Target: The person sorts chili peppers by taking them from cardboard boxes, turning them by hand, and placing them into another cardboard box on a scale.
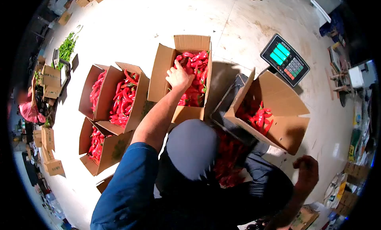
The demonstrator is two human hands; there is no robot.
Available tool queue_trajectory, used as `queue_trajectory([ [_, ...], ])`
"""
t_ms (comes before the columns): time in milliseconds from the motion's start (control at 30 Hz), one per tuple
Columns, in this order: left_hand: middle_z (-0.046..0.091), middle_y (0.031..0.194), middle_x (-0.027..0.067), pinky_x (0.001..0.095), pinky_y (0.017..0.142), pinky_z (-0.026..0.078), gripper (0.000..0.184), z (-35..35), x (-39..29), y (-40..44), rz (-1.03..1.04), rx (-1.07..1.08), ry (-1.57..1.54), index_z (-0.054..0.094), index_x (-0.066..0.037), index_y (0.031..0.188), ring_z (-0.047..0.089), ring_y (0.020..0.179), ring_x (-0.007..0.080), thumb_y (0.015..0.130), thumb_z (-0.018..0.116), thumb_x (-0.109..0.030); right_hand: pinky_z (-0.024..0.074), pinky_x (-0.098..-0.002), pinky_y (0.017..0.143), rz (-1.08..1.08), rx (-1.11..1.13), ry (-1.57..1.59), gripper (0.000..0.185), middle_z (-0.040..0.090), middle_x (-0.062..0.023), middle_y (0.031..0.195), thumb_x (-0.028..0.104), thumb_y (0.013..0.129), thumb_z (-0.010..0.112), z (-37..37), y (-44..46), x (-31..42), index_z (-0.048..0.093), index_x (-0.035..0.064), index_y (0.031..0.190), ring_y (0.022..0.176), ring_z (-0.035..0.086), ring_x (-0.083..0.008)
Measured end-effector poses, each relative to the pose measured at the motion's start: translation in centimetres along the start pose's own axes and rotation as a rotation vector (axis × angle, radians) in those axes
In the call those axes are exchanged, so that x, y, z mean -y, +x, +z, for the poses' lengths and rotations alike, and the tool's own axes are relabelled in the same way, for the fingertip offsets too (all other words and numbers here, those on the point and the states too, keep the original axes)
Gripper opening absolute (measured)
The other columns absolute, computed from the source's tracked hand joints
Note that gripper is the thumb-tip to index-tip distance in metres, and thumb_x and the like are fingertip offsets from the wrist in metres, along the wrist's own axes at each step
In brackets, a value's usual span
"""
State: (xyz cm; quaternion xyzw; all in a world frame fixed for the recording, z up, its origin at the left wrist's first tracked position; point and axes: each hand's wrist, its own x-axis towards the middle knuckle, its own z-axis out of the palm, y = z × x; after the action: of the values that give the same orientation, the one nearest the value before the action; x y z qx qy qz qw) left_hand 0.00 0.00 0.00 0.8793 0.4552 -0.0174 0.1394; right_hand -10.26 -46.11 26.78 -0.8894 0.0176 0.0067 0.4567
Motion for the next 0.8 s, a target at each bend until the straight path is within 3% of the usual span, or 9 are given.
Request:
queue_trajectory([
  [33, 0.051, 0.132, 0.0184, 0.0487, 0.103, 0.04, 0.115, -0.1, -0.1, -0.4, -0.006, 0.014, 0.015, 0.021, -0.008, 0.153, 0.048, 0.124, 0.033, 0.066, 0.083, -0.05, 0.049, -0.031, 0.082, -0.011, 0.075, 0.031, 0.014, 0.065, -0.0097, 0.092, 0.001, 0.089, 0.058, 1.1, 0.2, 1.6, 0.061, 0.0045, 0.103, 0.087, 0.062, -0.0191],
  [67, 0.052, 0.132, 0.0183, 0.0477, 0.102, 0.041, 0.115, 0.0, -0.2, -0.7, -0.01, 0.028, 0.029, 0.021, -0.005, 0.152, 0.048, 0.123, 0.0328, 0.066, 0.083, -0.05, 0.0511, -0.0332, 0.08, -0.156, 0.188, -0.131, 0.015, 0.066, -0.0111, 0.092, 0.002, 0.087, 0.06, 1.5, 0.7, 1.4, 0.062, 0.0026, 0.102, 0.085, 0.065, -0.0219],
  [167, 0.052, 0.13, 0.0188, 0.0461, 0.101, 0.043, 0.115, -0.2, 0.1, 1.0, -0.018, 0.018, 0.045, 0.022, -0.001, 0.151, 0.047, 0.123, 0.0335, 0.066, 0.083, -0.049, 0.0527, -0.035, 0.078, -0.481, 0.419, -0.119, 0.017, 0.066, -0.0142, 0.094, 0.004, 0.085, 0.064, 6.6, 1.9, 4.2, 0.063, 0.0014, 0.102, 0.087, 0.066, -0.0262],
  [333, 0.052, 0.132, 0.0199, 0.0404, 0.096, 0.051, 0.114, -0.1, -0.2, 3.1, -0.077, 0.054, -0.025, 0.025, 0.002, 0.147, 0.057, 0.119, 0.0315, 0.063, 0.084, -0.048, 0.0538, -0.0389, 0.079, -0.437, 0.796, -0.088, 0.029, 0.065, -0.018, 0.1, 0.016, 0.088, 0.069, 11.4, 1.8, 4.6, 0.061, -0.0001, 0.11, 0.09, 0.066, -0.0336],
  [367, 0.053, 0.13, 0.02, 0.0409, 0.095, 0.052, 0.109, 0.3, -0.1, 3.2, -0.086, 0.051, -0.013, 0.028, 0.002, 0.144, 0.058, 0.118, 0.0317, 0.064, 0.083, -0.047, 0.054, -0.0358, 0.079, -0.42, 0.846, -0.138, 0.028, 0.065, -0.017, 0.101, 0.01, 0.087, 0.069, 12.1, 1.7, 3.9, 0.06, -0.0016, 0.111, 0.09, 0.067, -0.0296],
  [467, 0.056, 0.125, 0.0197, 0.0416, 0.093, 0.053, 0.092, 1.1, -0.9, 3.8, -0.11, 0.052, -0.032, 0.037, 0.002, 0.134, 0.06, 0.114, 0.0323, 0.068, 0.081, -0.044, 0.0523, -0.0443, 0.081, -0.543, 0.885, -0.394, 0.033, 0.063, -0.0187, 0.103, 0.023, 0.091, 0.065, 13.1, 1.6, 2.2, 0.057, 0.0028, 0.116, 0.094, 0.062, -0.039],
  [533, 0.059, 0.12, 0.0185, 0.0412, 0.09, 0.054, 0.078, 0.3, -1.2, 3.8, -0.132, 0.075, -0.091, 0.042, 0.0, 0.125, 0.063, 0.11, 0.0325, 0.07, 0.08, -0.041, 0.0517, -0.0448, 0.082, -0.538, 0.921, -0.443, 0.033, 0.063, -0.0184, 0.104, 0.025, 0.092, 0.064, 13.3, 1.3, 1.7, 0.057, 0.0033, 0.116, 0.095, 0.062, -0.0385],
  [700, 0.062, 0.116, 0.0171, 0.0421, 0.088, 0.055, 0.074, 0.6, -1.1, 3.1, -0.16, 0.013, -0.081, 0.044, -0.001, 0.122, 0.065, 0.107, 0.0303, 0.071, 0.079, -0.042, 0.0514, -0.0436, 0.081, -0.607, 0.923, -0.488, 0.033, 0.062, -0.0169, 0.098, 0.028, 0.092, 0.062, 13.5, 1.4, 1.3, 0.056, 0.003, 0.113, 0.092, 0.063, -0.0346],
  [800, 0.063, 0.116, 0.0163, 0.0423, 0.088, 0.055, 0.072, 0.5, -1.7, 3.8, -0.229, 0.081, -0.11, 0.044, -0.002, 0.123, 0.065, 0.107, 0.0298, 0.072, 0.078, -0.04, 0.0506, -0.0461, 0.085, -0.544, 0.963, -0.525, 0.036, 0.062, -0.0185, 0.107, 0.028, 0.093, 0.062, 13.0, 1.7, 1.9, 0.055, 0.0027, 0.118, 0.098, 0.062, -0.0381],
])
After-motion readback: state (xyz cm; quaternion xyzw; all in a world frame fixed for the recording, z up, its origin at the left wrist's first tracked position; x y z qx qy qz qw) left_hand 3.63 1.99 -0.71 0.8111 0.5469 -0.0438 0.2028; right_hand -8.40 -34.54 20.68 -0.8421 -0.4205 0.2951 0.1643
